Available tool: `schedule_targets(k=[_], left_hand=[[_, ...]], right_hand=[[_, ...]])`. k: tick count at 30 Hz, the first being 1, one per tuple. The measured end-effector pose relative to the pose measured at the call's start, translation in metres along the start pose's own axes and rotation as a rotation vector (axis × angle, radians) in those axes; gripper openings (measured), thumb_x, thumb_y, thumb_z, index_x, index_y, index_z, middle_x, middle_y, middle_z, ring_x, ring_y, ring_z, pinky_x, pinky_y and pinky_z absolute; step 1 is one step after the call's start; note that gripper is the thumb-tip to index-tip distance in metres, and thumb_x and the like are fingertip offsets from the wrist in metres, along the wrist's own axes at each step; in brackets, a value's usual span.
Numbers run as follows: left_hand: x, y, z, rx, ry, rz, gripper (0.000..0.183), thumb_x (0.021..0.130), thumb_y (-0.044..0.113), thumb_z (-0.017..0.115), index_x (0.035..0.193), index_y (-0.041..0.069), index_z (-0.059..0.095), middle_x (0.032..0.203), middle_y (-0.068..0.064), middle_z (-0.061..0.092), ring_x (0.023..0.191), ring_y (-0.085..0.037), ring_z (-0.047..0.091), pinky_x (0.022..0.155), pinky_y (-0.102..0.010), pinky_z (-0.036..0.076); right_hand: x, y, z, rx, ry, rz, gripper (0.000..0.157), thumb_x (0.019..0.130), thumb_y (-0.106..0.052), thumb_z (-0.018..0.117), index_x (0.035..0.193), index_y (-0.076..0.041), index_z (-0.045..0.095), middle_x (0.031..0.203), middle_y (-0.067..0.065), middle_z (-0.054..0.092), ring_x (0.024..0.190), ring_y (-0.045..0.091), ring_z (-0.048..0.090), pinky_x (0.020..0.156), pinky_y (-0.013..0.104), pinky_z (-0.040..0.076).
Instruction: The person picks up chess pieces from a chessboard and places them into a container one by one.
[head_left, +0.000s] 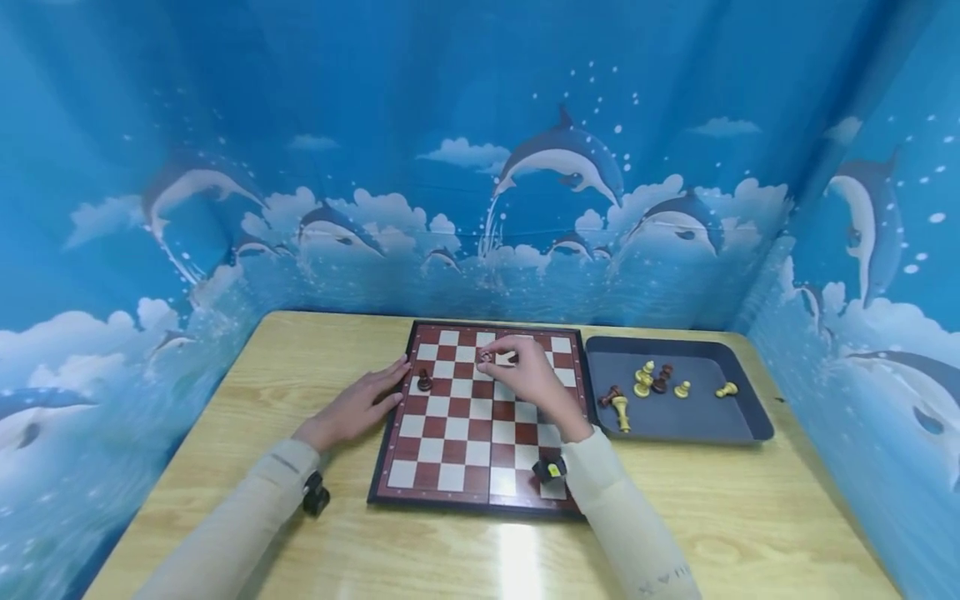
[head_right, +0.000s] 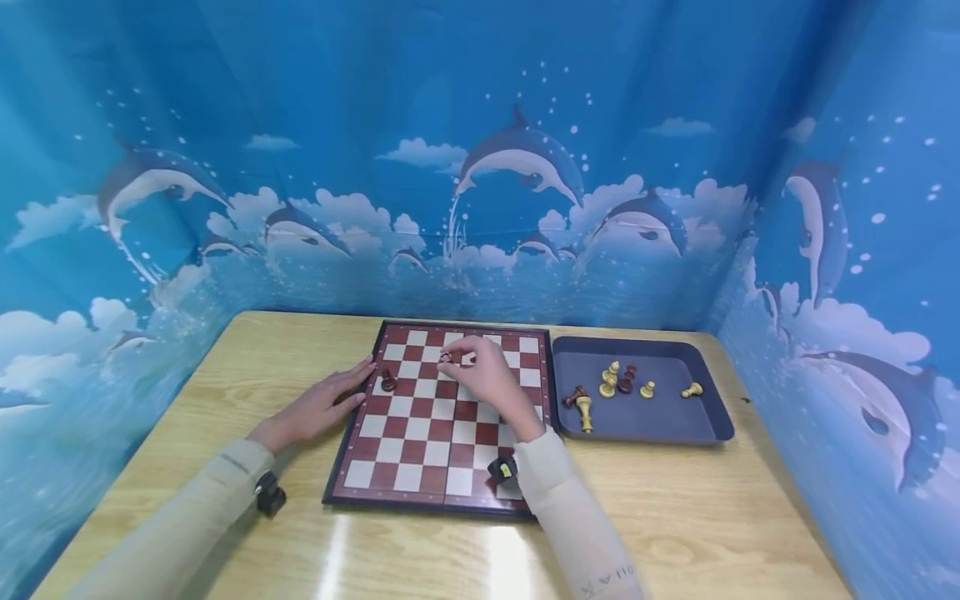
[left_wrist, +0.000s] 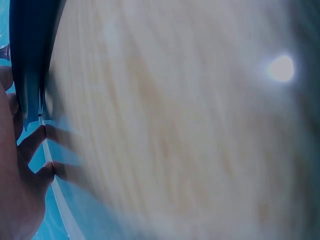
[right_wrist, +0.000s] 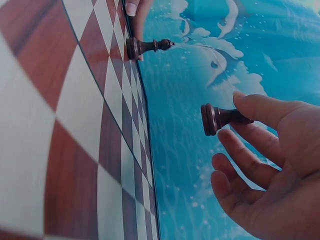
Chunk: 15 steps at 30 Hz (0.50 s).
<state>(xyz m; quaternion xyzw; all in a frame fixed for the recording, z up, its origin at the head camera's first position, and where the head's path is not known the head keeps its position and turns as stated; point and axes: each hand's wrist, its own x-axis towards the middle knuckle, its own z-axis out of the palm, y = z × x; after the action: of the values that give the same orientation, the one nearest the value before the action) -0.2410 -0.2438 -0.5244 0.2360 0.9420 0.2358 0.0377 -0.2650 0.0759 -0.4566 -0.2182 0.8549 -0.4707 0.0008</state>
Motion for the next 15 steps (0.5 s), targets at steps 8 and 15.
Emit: schedule_targets(k=[8, 15], left_hand=[[-0.002, 0.002, -0.002, 0.0, 0.005, 0.007, 0.056, 0.099, 0.043, 0.036, 0.149, 0.021, 0.022, 0.156, 0.001, 0.015, 0.138, -0.031, 0.025, 0.112, -0.053, 0.018], [-0.001, 0.003, -0.002, 0.005, 0.007, 0.016, 0.056, 0.099, 0.044, 0.035, 0.149, 0.02, 0.022, 0.156, 0.001, 0.014, 0.138, -0.03, 0.025, 0.112, -0.053, 0.018]], right_hand=[[-0.017, 0.005, -0.015, -0.002, 0.04, 0.046, 0.019, 0.084, -0.026, 0.07, 0.102, -0.021, 0.071, 0.105, -0.006, 0.066, 0.098, 0.021, 0.061, 0.084, 0.042, 0.052], [-0.024, 0.005, -0.029, -0.025, 0.088, 0.025, 0.019, 0.085, -0.027, 0.069, 0.102, -0.02, 0.071, 0.106, -0.003, 0.066, 0.098, 0.022, 0.061, 0.083, 0.042, 0.052]])
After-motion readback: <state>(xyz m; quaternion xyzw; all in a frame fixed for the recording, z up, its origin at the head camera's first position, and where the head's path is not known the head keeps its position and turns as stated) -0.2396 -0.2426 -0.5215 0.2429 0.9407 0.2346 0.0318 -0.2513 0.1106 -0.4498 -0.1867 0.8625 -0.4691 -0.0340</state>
